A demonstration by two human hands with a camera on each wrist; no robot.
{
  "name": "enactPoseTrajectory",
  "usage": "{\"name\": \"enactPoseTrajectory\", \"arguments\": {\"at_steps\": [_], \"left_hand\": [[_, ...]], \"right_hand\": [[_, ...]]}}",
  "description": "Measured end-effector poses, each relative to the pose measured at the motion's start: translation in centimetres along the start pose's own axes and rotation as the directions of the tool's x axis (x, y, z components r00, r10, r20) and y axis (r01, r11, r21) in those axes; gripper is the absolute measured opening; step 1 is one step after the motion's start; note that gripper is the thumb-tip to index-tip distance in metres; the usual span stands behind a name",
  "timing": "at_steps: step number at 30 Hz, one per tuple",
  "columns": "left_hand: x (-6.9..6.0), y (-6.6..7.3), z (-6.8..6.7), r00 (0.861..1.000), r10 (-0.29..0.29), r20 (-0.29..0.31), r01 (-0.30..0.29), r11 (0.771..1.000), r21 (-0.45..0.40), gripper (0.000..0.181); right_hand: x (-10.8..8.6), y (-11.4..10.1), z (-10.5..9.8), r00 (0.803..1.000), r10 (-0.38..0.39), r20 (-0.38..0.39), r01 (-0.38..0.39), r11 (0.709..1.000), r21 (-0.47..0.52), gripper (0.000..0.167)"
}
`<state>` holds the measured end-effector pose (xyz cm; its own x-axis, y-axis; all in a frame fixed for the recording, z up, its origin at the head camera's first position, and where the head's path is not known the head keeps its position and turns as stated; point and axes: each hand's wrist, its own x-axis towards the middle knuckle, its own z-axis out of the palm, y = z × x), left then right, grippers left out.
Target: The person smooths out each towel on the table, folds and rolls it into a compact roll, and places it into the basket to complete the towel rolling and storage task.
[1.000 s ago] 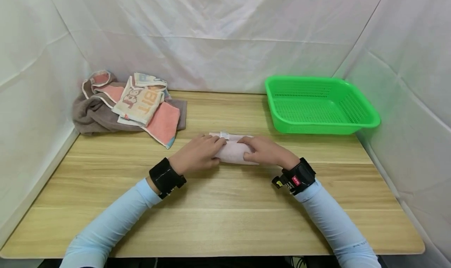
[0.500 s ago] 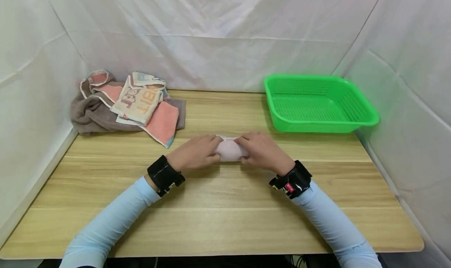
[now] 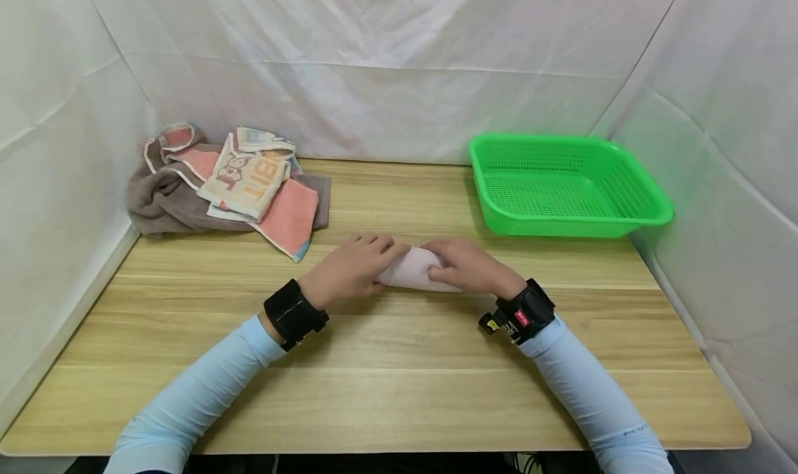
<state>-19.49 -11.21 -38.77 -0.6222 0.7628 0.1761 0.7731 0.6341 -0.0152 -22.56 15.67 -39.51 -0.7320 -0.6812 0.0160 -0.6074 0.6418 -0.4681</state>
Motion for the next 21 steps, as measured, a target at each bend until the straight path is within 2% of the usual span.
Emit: {"name": "enactPoseTrajectory", "arguments": {"at_steps": [3, 6, 9, 13, 15, 18, 21], "left_hand": [[0.0, 0.0, 0.1, 1.0, -0.007, 0.015, 0.007, 1.0, -0.016, 0.075], [0.0, -0.3, 0.1, 1.0, -0.014, 0.027, 0.016, 0.998, -0.059, 0.074], [0.0, -0.7, 0.2, 0.999, -0.025, 0.048, 0.03, 0.994, -0.109, 0.071], [0.2, -1.1, 0.4, 0.993, -0.045, 0.106, 0.062, 0.984, -0.167, 0.07], [0.2, -1.2, 0.5, 0.99, -0.059, 0.129, 0.083, 0.978, -0.19, 0.071], [0.2, -1.1, 0.6, 0.988, -0.075, 0.132, 0.101, 0.975, -0.198, 0.075], [0.0, -0.9, 0.8, 0.992, -0.076, 0.098, 0.092, 0.981, -0.168, 0.076]], "right_hand": [[-0.1, 0.0, -0.2, 0.999, 0.031, 0.015, -0.031, 0.999, 0.04, 0.053], [-0.3, -0.4, -0.4, 0.999, 0.034, -0.013, -0.034, 0.999, 0.001, 0.054], [-0.3, -1.1, -0.5, 0.998, -0.018, -0.062, 0.009, 0.99, -0.139, 0.062], [-0.3, -1.9, -0.2, 0.991, -0.092, -0.093, 0.055, 0.938, -0.343, 0.079], [-0.3, -2.1, 0.1, 0.989, -0.106, -0.099, 0.059, 0.917, -0.395, 0.081], [-0.3, -2.0, 0.5, 0.99, -0.109, -0.094, 0.065, 0.923, -0.38, 0.079], [-0.2, -1.8, 0.6, 0.992, -0.099, -0.076, 0.073, 0.953, -0.293, 0.072]]}}
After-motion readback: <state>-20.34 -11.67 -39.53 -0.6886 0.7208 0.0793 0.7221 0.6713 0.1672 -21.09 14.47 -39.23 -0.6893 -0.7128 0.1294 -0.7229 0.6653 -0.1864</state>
